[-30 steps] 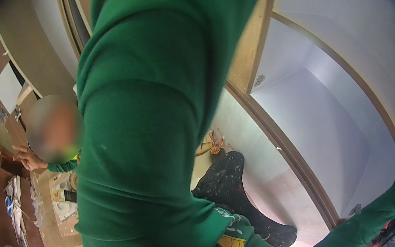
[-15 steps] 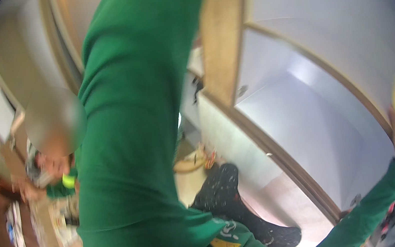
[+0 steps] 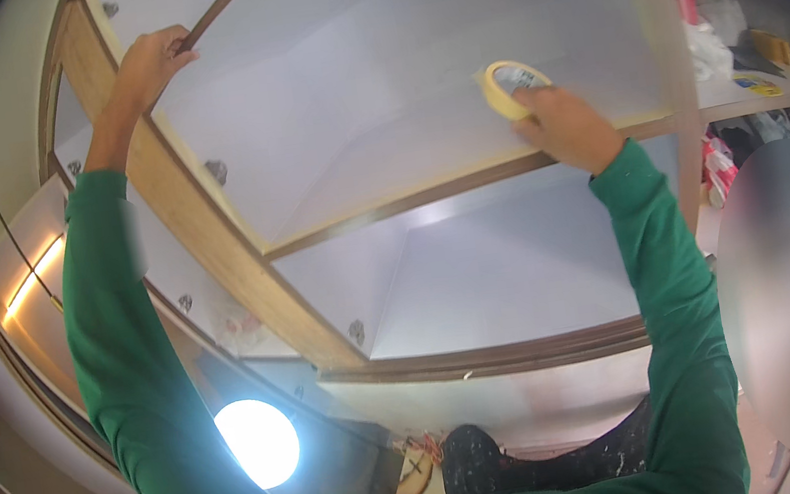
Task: The person applies masking tape along the edges of wooden shelves in a room under construction. They smooth the tape with their fingers and use a utility knife to trim excess tape at corners and seams.
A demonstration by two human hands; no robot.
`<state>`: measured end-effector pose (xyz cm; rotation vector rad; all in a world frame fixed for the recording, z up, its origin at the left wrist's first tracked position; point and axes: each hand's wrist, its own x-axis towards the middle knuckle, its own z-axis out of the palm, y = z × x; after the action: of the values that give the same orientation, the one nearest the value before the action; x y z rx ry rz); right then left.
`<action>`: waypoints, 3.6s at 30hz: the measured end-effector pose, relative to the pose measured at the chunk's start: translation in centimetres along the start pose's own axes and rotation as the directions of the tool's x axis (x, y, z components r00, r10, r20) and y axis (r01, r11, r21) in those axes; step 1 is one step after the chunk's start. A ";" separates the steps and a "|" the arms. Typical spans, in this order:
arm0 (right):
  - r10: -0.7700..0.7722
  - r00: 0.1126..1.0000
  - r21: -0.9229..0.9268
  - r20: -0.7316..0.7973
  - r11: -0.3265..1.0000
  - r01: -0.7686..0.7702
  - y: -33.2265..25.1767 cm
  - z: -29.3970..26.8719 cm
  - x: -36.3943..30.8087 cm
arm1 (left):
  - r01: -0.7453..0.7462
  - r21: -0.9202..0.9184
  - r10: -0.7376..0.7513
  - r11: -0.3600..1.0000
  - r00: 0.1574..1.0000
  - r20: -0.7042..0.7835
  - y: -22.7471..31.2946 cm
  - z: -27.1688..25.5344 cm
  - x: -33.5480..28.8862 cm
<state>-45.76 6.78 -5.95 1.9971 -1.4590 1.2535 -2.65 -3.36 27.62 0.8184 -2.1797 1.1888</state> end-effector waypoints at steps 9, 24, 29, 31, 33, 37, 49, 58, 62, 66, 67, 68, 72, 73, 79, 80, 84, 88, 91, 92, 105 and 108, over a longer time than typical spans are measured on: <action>0.007 1.000 -0.015 -0.022 1.000 -0.007 -0.1 0.1 0.1 | -0.078 -0.056 0.073 0.995 0.993 -0.091 8.7 -1.8 5.2; -0.345 0.868 -0.077 -0.358 0.937 0.341 -5.8 0.5 -7.9 | -0.462 -0.627 -0.029 0.627 0.790 -0.612 14.2 4.0 6.7; -0.316 0.929 0.101 -0.193 0.935 0.339 -8.8 -0.1 -15.6 | -0.671 -0.451 0.405 0.589 0.727 -0.554 23.8 4.9 -2.6; -0.244 0.964 0.193 -0.105 0.946 0.260 -9.4 -1.2 -17.9 | -0.851 -0.228 0.634 0.474 0.509 -0.581 29.0 6.5 -5.8; -0.186 0.983 0.275 0.007 0.945 0.177 -9.5 -1.6 -19.9 | -0.917 -0.170 0.716 0.362 0.390 -0.579 32.6 7.4 -8.5; -0.206 0.975 0.436 0.080 0.887 0.152 -10.6 -1.0 -21.5 | -0.925 -0.309 0.821 0.221 0.347 -0.453 35.0 8.0 -13.3; 0.384 0.778 -0.102 -0.497 0.865 -0.492 2.5 -3.4 -31.1 | -0.764 -0.482 0.621 0.429 0.637 -0.457 29.8 10.3 -14.7; 0.611 0.760 -0.525 -0.222 0.582 -0.621 13.7 -3.0 -38.3 | -0.785 -0.488 0.781 0.381 0.556 -0.284 33.0 17.3 -20.1; 0.637 0.755 -0.576 -0.154 0.563 -0.593 13.8 -3.3 -37.0 | -0.631 -0.630 0.711 0.454 0.682 -0.171 34.5 23.5 -23.3; 0.622 0.779 -0.585 -0.083 0.602 -0.543 14.4 -5.4 -38.4 | -0.638 -0.578 0.688 0.509 0.705 -0.173 36.6 29.0 -25.0; 0.606 0.793 -0.589 -0.064 0.618 -0.520 14.4 -5.6 -38.3 | -0.634 -0.566 0.682 0.527 0.713 -0.162 36.7 30.0 -25.6; 0.590 0.806 -0.593 -0.044 0.634 -0.497 14.3 -5.7 -38.3 | -0.620 -0.570 0.681 0.539 0.719 -0.138 36.7 30.9 -26.3; 0.589 0.808 -0.567 0.025 0.674 -0.474 13.6 -6.1 -37.9 | -0.569 -0.610 0.673 0.551 0.735 -0.078 36.9 32.5 -28.2; 0.595 0.804 -0.559 0.005 0.668 -0.491 13.7 -6.1 -37.7 | -0.564 -0.621 0.676 0.544 0.733 -0.074 37.0 32.6 -28.4; 0.684 0.671 -0.142 -0.288 0.662 -0.736 12.4 -5.4 -36.2 | -0.495 -0.677 0.665 0.544 0.747 -0.012 38.2 33.3 -31.0; 0.659 0.675 -0.123 -0.331 0.679 -0.723 11.9 -5.9 -35.9 | -0.484 -0.701 0.659 0.523 0.752 -0.028 38.2 33.6 -31.2; 0.578 0.661 -0.008 -0.478 0.750 -0.662 9.9 -8.7 -35.3 | -0.430 -0.773 0.647 0.466 0.762 -0.034 38.0 32.1 -30.5; 0.583 0.716 0.033 -0.384 0.784 -0.620 3.2 -12.5 -30.6 | -0.185 -0.933 0.541 0.308 0.841 0.012 38.7 30.0 -29.3; 0.588 0.793 0.329 -0.159 0.789 -0.519 -1.2 -12.8 -28.5 | 0.312 -0.936 0.504 -0.161 0.842 0.194 41.3 26.4 -26.9; 0.506 0.858 0.235 -0.086 0.847 -0.476 -3.7 -12.8 -27.2 | 0.411 -0.847 0.515 -0.338 0.834 0.199 42.7 25.1 -26.3; 0.782 0.619 0.448 -0.077 0.582 -0.679 -8.1 -8.8 -37.5 | -0.050 -0.996 0.766 -0.070 0.638 -0.085 52.6 12.7 -14.7; 0.734 0.615 0.453 -0.287 0.670 -0.588 -7.6 -10.0 -37.2 | -0.615 -0.789 0.274 0.002 0.759 -0.591 47.2 9.5 -9.6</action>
<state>-45.92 38.20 -29.55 1.1294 -1.9121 2.2163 -31.31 11.29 -9.42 -0.7054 -2.3354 -0.2018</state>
